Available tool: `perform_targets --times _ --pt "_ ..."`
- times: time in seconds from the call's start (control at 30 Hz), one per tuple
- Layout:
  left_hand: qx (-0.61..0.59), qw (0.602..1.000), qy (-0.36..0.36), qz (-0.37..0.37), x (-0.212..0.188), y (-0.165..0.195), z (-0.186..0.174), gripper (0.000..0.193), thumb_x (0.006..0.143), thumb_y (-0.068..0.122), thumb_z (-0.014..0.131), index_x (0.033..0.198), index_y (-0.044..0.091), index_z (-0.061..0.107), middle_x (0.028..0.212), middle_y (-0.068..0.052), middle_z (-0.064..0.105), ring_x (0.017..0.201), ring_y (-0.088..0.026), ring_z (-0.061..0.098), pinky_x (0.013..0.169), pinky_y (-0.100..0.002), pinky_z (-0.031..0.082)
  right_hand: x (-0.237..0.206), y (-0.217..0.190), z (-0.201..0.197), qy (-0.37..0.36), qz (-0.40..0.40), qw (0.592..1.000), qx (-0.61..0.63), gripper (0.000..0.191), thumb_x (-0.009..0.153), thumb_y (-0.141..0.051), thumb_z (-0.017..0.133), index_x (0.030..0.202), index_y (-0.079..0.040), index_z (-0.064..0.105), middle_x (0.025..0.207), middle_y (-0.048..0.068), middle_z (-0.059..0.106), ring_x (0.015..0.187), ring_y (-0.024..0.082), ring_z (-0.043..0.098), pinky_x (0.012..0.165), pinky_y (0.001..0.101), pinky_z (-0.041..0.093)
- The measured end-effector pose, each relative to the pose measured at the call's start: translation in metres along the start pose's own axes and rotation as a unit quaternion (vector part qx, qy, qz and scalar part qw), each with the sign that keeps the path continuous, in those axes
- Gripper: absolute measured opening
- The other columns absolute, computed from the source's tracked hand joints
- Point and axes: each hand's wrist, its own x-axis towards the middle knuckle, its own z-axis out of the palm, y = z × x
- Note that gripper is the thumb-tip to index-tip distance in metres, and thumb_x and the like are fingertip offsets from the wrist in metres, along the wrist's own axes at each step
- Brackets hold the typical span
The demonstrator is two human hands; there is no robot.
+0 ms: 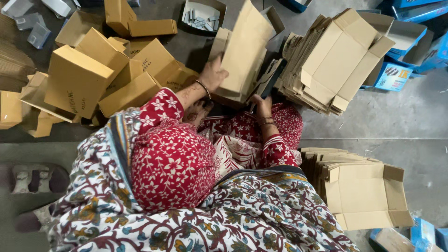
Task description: The person sits on the floor and assembles small cardboard boxes. They fold the flaps of flat cardboard pieces into shape and use a handheld stapler to secure the seams. Finished boxes are placed into a pile to the left.
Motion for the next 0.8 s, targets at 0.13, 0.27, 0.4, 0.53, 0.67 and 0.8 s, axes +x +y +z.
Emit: perform_targets --times 0.13,0.27,0.4,0.53,0.67,0.8 --pt "-0.245 0.963 0.088 0.071 -0.008 -0.005 -0.042 0.044 0.091 0.015 0.059 0.133 0.0 0.056 0.114 -0.013 0.073 0.104 -0.021 0.07 0.096 -0.034 0.056 0.003 -0.004 0.005 0.029 -0.132 0.961 -0.241 0.08 0.072 -0.025 0.079 0.14 0.0 0.045 0.123 0.022 0.06 0.107 0.035 0.061 0.092 0.0452 0.051" --pt "-0.388 0.917 0.071 0.064 -0.016 -0.021 -0.063 0.032 0.098 0.011 0.061 0.126 -0.006 0.065 0.117 -0.007 0.072 0.11 -0.016 0.064 0.103 -0.029 0.049 0.013 -0.001 0.026 0.016 -0.084 0.848 -0.522 0.094 0.067 -0.038 0.086 0.148 -0.01 0.046 0.133 0.021 0.056 0.126 0.04 0.052 0.107 0.0525 0.042" --pt "-0.368 0.929 -0.009 0.045 -0.017 -0.045 -0.077 0.032 0.098 0.012 0.062 0.127 -0.002 0.063 0.114 -0.006 0.074 0.109 -0.014 0.067 0.104 -0.027 0.051 0.035 0.01 0.04 -0.016 -0.089 0.915 -0.393 0.08 0.088 -0.053 0.071 0.149 -0.008 0.047 0.155 0.022 0.046 0.143 0.036 0.043 0.12 0.0486 0.038" --pt "-0.408 0.905 -0.115 -0.018 -0.024 -0.06 -0.09 0.036 0.095 0.013 0.065 0.129 0.0 0.062 0.115 -0.004 0.072 0.104 -0.013 0.065 0.096 -0.029 0.051 0.045 0.007 0.027 -0.018 -0.017 0.974 0.226 0.077 0.108 -0.056 0.045 0.162 -0.002 0.035 0.166 0.011 0.038 0.154 0.022 0.031 0.123 0.04 0.028" --pt "-0.287 0.934 -0.21 -0.044 -0.052 -0.059 -0.087 0.039 0.098 0.02 0.067 0.132 0.001 0.062 0.12 -0.002 0.071 0.108 -0.008 0.063 0.098 -0.026 0.05 0.022 -0.009 0.019 -0.019 -0.103 0.967 0.234 0.058 0.102 -0.022 0.06 0.154 -0.005 0.038 0.152 0.013 0.05 0.141 0.026 0.048 0.12 0.04 0.039" --pt "-0.362 0.922 -0.112 0.078 -0.071 -0.049 -0.098 0.044 0.099 0.019 0.067 0.137 0.001 0.057 0.124 -0.002 0.069 0.11 -0.009 0.063 0.098 -0.026 0.051 -0.016 -0.017 0.046 -0.111 -0.145 0.956 0.227 0.051 0.102 -0.003 0.06 0.15 -0.003 0.044 0.145 0.01 0.056 0.135 0.021 0.054 0.119 0.0357 0.043"
